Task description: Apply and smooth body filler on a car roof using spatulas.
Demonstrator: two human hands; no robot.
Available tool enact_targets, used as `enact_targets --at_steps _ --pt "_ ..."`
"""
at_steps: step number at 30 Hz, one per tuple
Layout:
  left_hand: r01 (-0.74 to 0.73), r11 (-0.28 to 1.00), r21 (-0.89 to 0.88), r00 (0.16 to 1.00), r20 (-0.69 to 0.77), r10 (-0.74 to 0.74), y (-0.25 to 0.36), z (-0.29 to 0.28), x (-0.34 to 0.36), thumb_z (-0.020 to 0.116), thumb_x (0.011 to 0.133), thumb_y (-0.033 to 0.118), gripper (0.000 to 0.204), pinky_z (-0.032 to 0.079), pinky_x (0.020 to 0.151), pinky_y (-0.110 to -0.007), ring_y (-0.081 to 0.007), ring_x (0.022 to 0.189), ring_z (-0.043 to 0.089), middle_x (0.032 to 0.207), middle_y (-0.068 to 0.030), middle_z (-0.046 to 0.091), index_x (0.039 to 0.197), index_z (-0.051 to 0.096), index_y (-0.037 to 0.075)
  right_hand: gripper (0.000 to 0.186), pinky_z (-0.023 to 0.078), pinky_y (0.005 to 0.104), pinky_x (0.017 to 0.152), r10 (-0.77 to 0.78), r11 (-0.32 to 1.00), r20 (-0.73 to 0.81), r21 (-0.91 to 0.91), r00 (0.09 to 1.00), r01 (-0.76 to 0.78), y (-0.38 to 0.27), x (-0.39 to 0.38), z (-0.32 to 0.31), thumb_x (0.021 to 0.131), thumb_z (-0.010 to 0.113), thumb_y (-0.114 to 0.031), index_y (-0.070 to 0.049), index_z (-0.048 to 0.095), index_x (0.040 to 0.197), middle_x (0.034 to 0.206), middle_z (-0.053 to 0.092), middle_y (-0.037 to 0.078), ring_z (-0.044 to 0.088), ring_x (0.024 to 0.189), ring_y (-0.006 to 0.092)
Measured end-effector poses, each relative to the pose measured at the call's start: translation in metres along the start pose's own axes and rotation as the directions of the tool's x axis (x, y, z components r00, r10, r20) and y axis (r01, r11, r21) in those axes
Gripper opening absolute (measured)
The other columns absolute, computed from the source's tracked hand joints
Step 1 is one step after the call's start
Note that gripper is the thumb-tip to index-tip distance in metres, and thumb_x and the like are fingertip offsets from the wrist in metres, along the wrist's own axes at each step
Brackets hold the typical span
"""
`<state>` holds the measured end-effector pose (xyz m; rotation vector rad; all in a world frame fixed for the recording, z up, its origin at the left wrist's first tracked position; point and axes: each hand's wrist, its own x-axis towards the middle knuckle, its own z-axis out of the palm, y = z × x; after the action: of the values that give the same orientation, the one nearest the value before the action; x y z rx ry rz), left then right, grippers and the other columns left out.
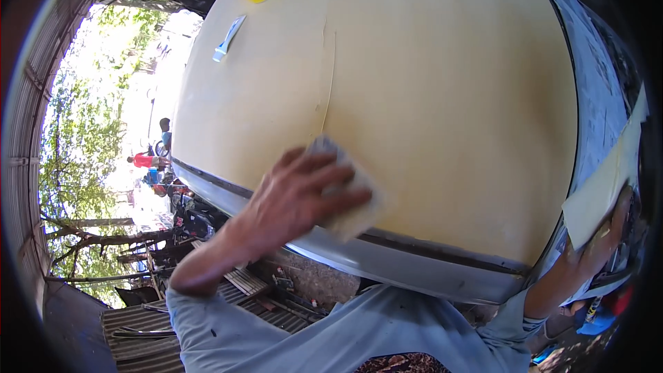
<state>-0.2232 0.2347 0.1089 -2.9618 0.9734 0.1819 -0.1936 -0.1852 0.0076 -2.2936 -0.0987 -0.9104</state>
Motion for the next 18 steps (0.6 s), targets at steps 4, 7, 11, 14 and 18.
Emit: enact_targets --at_steps 4,7,11,14,18 --pt "0.044 0.998 0.036 0.978 0.202 -0.051 0.015 -0.01 -0.038 0.067 0.08 0.017 0.034 0.046 0.097 -0.045 -0.0206 0.106 0.06 0.111 -0.0021 0.065 0.112 0.067 0.026 0.088 0.041 0.042 0.102 0.033 0.998 -0.002 0.052 0.999 -0.033 0.004 0.002 0.005 0.083 0.061 -0.054 0.01 0.039 0.138 0.136 0.048 0.026 0.05 0.123 0.0354" --pt "0.136 0.989 0.058 0.984 0.106 -0.142 -0.043 -0.033 -0.019 0.063 0.08 0.012 0.04 0.044 0.098 -0.044 -0.0234 0.114 0.059 0.12 -0.006 0.064 0.119 0.065 0.019 0.079 0.04 0.0415 0.102 0.022 0.996 0.005 0.082 1.0 -0.023 0.012 0.001 0.007 0.084 0.064 -0.042 0.01 0.038 0.138 0.136 0.048 0.026 0.05 0.123 0.0354" --pt "0.162 0.985 -0.062 0.952 -0.252 -0.173 -0.167 -0.029 0.054 0.053 0.088 0.0 0.034 0.048 0.093 -0.039 -0.0329 0.108 0.06 0.115 -0.0122 0.064 0.12 0.063 0.009 0.071 0.037 0.0448 0.106 0.051 0.998 0.051 0.019 0.997 -0.052 0.016 -0.006 0.001 0.085 0.066 -0.026 0.009 0.037 0.139 0.139 0.044 0.027 0.046 0.126 0.0393" --pt "0.226 0.972 -0.063 0.923 -0.306 -0.234 -0.25 -0.011 0.117 0.054 0.092 0.006 0.029 0.049 0.085 -0.04 -0.0309 0.097 0.062 0.105 -0.0135 0.065 0.119 0.064 0.012 0.073 0.036 0.049 0.107 -0.017 1.0 0.07 -0.014 0.997 0.018 0.016 -0.004 -0.002 0.089 0.062 -0.037 0.008 0.036 0.14 0.142 0.039 0.027 0.043 0.128 0.043" --pt "0.353 0.934 -0.057 0.891 -0.285 -0.354 -0.301 -0.006 0.168 0.054 0.094 0.015 0.028 0.049 0.08 -0.04 -0.0299 0.09 0.062 0.101 -0.013 0.066 0.121 0.063 0.017 0.07 0.036 0.0469 0.107 -0.099 0.995 0.013 -0.025 0.995 0.1 0.023 -0.003 -0.003 0.091 0.058 -0.042 0.007 0.041 0.138 0.141 0.042 0.027 0.045 0.127 0.0408"
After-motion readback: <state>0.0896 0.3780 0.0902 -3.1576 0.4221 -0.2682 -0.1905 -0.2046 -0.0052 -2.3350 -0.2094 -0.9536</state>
